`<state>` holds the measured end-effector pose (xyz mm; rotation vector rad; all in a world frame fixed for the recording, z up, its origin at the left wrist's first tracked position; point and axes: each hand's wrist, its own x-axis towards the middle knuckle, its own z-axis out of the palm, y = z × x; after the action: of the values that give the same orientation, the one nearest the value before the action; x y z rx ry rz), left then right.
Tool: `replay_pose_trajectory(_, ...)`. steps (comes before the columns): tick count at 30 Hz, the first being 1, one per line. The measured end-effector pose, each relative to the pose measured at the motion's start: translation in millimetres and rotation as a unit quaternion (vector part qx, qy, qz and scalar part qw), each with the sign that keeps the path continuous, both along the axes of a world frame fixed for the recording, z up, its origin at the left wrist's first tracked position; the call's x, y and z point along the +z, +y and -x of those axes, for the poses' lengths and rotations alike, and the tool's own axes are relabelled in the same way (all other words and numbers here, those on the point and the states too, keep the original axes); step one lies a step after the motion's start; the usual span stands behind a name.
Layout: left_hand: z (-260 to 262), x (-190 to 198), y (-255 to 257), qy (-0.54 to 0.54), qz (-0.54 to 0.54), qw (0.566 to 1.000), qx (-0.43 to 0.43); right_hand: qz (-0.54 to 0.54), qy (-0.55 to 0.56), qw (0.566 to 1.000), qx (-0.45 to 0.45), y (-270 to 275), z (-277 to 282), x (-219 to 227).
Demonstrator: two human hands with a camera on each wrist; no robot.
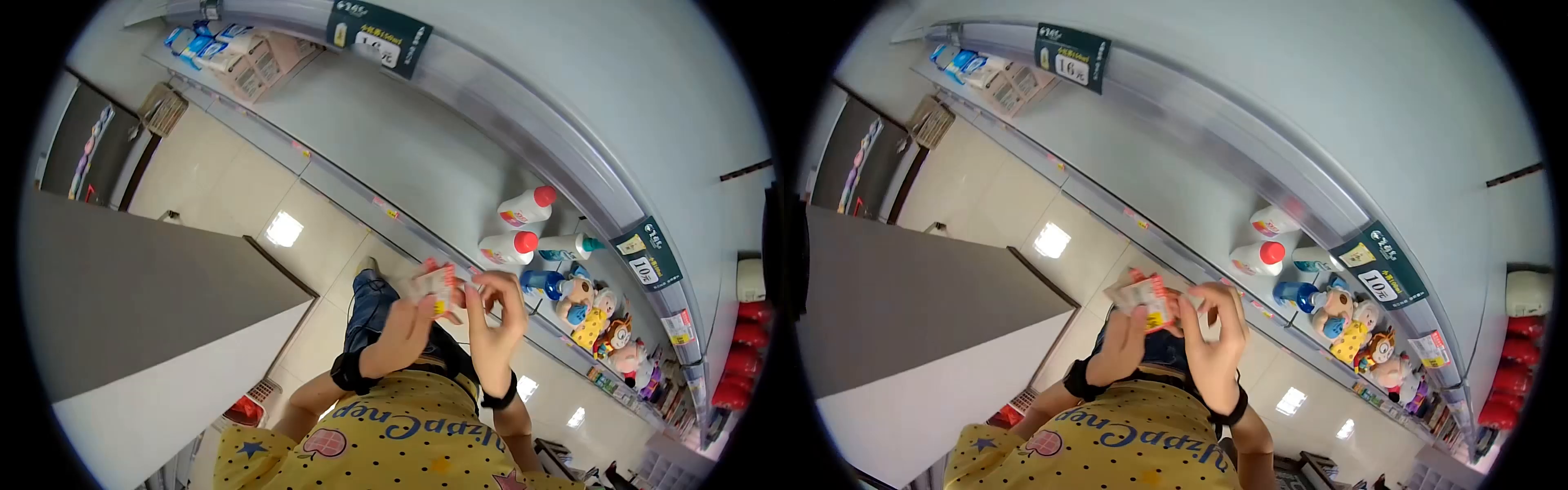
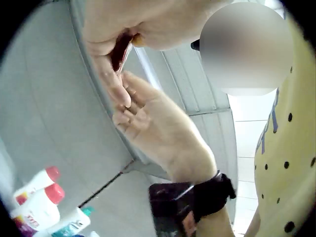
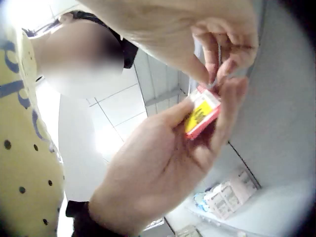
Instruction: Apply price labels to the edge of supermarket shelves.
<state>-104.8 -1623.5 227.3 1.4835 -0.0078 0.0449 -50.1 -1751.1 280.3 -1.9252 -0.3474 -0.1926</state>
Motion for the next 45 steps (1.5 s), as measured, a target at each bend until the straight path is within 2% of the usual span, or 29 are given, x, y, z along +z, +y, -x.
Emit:
replay_pose_trajectory(1, 7.1, 7.8, -2.2, 0.007, 0.147, 0.988, 0.057, 0.036, 0.009, 0.999, -0.002, 5.7, -10.0, -19.0)
replay_pose_trajectory(2, 16.3, 3.7, 8.0, 0.011, 0.064, 0.995, 0.079, 0.070, 0.017, 0.997, -0.006, 14.1, -21.7, -43.8)
replay_pose_trajectory(3, 28.9, -3.9, 24.2, 0.016, -0.019, 0.995, 0.100, 0.099, -0.009, 0.995, 0.031, 25.8, -37.5, -84.4)
replay_pose_trajectory(5, 61.6, -43.8, 41.4, 0.094, -0.115, 0.963, 0.223, 0.196, -0.021, 0.977, 0.085, 53.8, -63.3, -179.6)
replay_pose_trajectory(6, 62.8, -33.2, 49.6, 0.081, -0.066, 0.966, 0.236, 0.263, -0.006, 0.959, 0.104, 70.6, -69.9, -221.2)
replay_pose_trajectory(7, 63.0, -22.1, 59.2, 0.067, -0.016, 0.966, 0.248, 0.308, -0.036, 0.945, 0.107, 88.1, -75.5, -255.3)
replay_pose_trajectory(8, 71.7, -42.8, 71.3, 0.058, 0.048, 0.965, 0.250, 0.352, -0.067, 0.927, 0.108, 104.5, -79.7, -286.4)
replay_pose_trajectory(9, 79.4, -50.3, 85.3, 0.057, 0.002, 0.966, 0.253, 0.352, -0.070, 0.927, 0.108, 118.1, -84.2, -321.5)
replay_pose_trajectory(10, 84.0, -50.3, 95.2, 0.068, 0.019, 0.959, 0.274, 0.394, -0.088, 0.910, 0.100, 133.2, -90.4, -355.1)
replay_pose_trajectory(11, 86.7, -48.2, 104.2, 0.083, 0.036, 0.951, 0.295, 0.436, -0.103, 0.890, 0.092, 148.1, -91.8, -358.0)
replay_pose_trajectory(12, 88.5, -45.8, 114.4, 0.081, 0.049, 0.947, 0.306, 0.446, -0.031, 0.887, 0.113, 160.3, -90.9, -362.0)
replay_pose_trajectory(15, 98.2, -50.5, 147.1, 0.103, 0.028, 0.942, 0.319, 0.462, -0.010, 0.882, 0.090, 188.8, -88.6, -370.1)
replay_pose_trajectory(16, 100.9, -52.6, 158.8, 0.105, 0.022, 0.943, 0.314, 0.461, -0.025, 0.885, 0.056, 197.3, -88.6, -385.9)
replay_pose_trajectory(17, 102.7, -52.3, 168.0, 0.108, 0.019, 0.943, 0.314, 0.460, -0.021, 0.886, 0.058, 202.1, -88.3, -394.7)
replay_pose_trajectory(18, 103.0, -51.7, 177.2, 0.111, 0.021, 0.943, 0.313, 0.487, -0.056, 0.872, 0.021, 206.1, -91.3, -403.0)
replay_pose_trajectory(20, 103.3, -51.0, 194.3, 0.116, 0.020, 0.943, 0.311, 0.516, -0.106, 0.849, -0.035, 213.1, -96.7, -402.4)
replay_pose_trajectory(23, 106.9, -52.8, 211.1, 0.121, 0.013, 0.945, 0.303, 0.544, -0.061, 0.834, -0.066, 217.2, -96.1, -389.9)
replay_pose_trajectory(27, 112.5, -60.3, 228.9, 0.128, 0.018, 0.951, 0.279, 0.547, -0.105, 0.823, -0.113, 217.7, -96.6, -404.9)
replay_pose_trajectory(31, 116.6, -64.0, 240.4, 0.133, 0.026, 0.953, 0.270, 0.532, -0.092, 0.833, -0.125, 224.0, -97.8, -396.6)
replay_pose_trajectory(34, 117.5, -64.5, 247.0, 0.138, 0.033, 0.953, 0.268, 0.574, -0.039, 0.811, -0.108, 226.7, -103.7, -395.0)
replay_pose_trajectory(36, 118.2, -65.7, 249.8, 0.138, 0.031, 0.954, 0.264, 0.518, -0.175, 0.826, -0.138, 219.9, -112.5, -398.9)
replay_pose_trajectory(37, 118.8, -66.3, 251.0, 0.138, 0.028, 0.955, 0.262, 0.519, -0.174, 0.825, -0.138, 216.7, -117.0, -397.7)
replay_pose_trajectory(38, 120.9, -67.9, 252.6, 0.138, 0.029, 0.955, 0.261, 0.544, -0.202, 0.809, -0.096, 213.3, -122.2, -395.9)
replay_pose_trajectory(39, 123.0, -70.7, 255.1, 0.145, 0.019, 0.957, 0.250, 0.567, -0.228, 0.790, -0.054, 210.6, -128.0, -394.1)
replay_pose_trajectory(40, 122.9, -71.9, 256.8, 0.151, 0.010, 0.959, 0.238, 0.629, -0.200, 0.751, 0.000, 209.1, -134.0, -392.0)
replay_pose_trajectory(41, 123.0, -72.3, 257.3, 0.151, 0.011, 0.959, 0.239, 0.630, -0.200, 0.750, 0.000, 208.3, -139.1, -389.9)
replay_pose_trajectory(43, 122.8, -70.9, 257.1, 0.143, 0.029, 0.960, 0.239, 0.641, -0.210, 0.736, 0.058, 208.2, -146.0, -387.3)
replay_pose_trajectory(45, 121.4, -67.5, 256.4, 0.147, 0.036, 0.958, 0.245, 0.648, -0.223, 0.726, 0.063, 209.6, -143.8, -385.2)
